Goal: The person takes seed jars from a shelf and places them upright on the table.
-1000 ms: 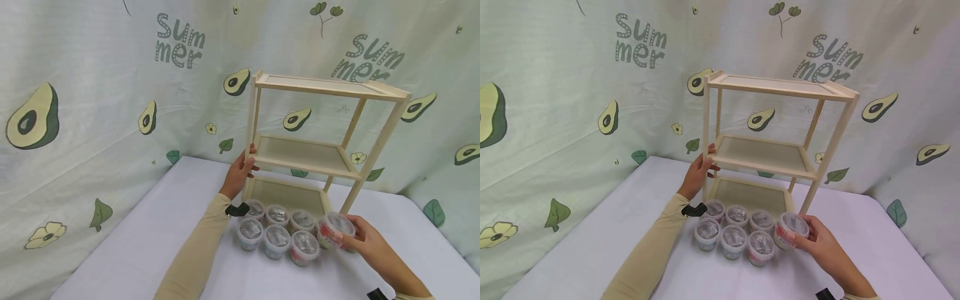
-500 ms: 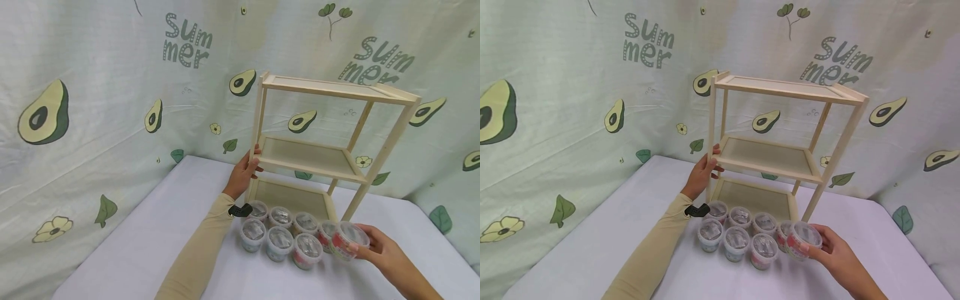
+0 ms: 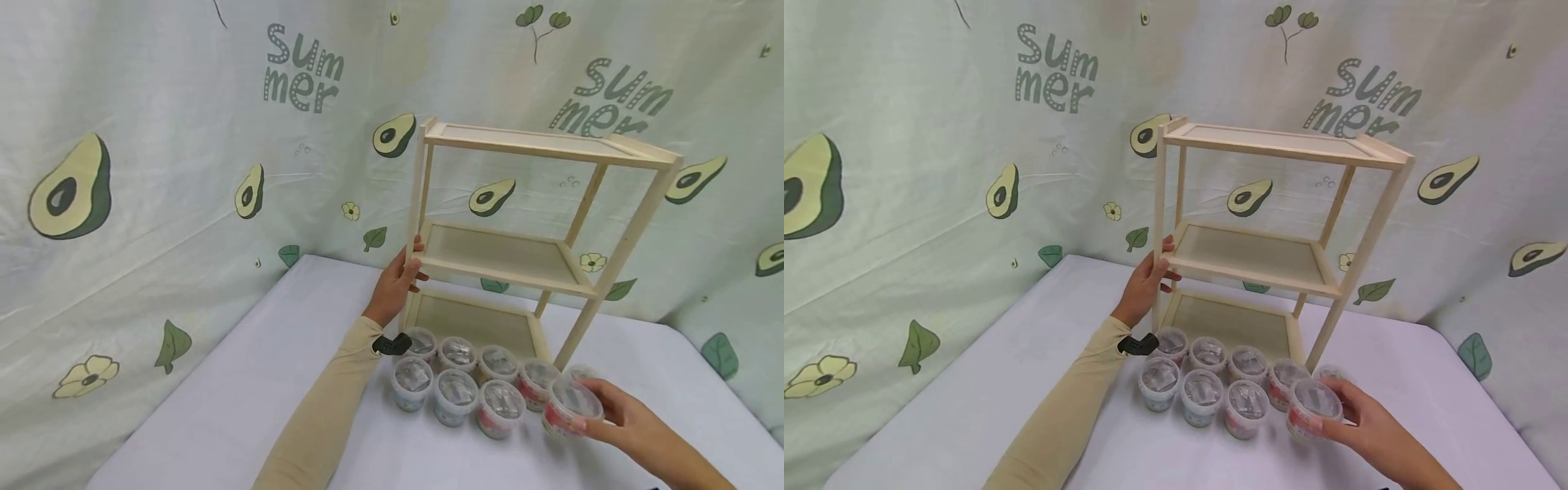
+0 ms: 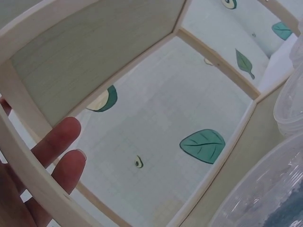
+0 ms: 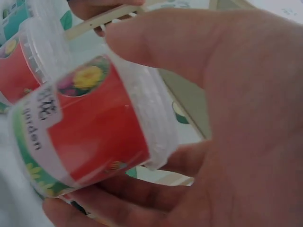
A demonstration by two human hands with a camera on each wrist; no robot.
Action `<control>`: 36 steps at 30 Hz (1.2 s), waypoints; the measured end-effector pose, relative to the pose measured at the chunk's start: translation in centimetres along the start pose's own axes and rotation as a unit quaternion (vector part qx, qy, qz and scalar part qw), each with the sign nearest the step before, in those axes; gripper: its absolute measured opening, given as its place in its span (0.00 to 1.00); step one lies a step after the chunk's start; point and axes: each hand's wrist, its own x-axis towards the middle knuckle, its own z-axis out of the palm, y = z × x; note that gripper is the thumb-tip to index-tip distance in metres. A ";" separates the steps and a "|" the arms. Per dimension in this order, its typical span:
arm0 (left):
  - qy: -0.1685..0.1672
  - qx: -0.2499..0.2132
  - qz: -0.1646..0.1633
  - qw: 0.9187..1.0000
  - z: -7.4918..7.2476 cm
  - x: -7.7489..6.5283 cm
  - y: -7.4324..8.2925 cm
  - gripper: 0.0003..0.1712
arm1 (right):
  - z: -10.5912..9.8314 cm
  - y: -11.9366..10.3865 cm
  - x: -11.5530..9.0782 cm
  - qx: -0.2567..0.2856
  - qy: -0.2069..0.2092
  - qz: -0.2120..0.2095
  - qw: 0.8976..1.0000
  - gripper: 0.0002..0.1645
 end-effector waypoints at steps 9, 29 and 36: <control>0.002 0.004 -0.007 1.000 0.2 0.0 0.4 0.26 | 0.4 1.2 0.1 -0.018 -0.036 -0.028 0.999 0.35; 0.079 0.009 0.005 0.997 -1.6 -0.4 -3.4 0.25 | 2.9 1.8 2.3 0.049 -0.071 -0.105 0.991 0.36; 0.078 0.002 -0.013 0.997 -1.9 -1.0 -4.5 0.26 | 2.3 2.5 2.4 -0.010 -0.077 -0.041 0.996 0.41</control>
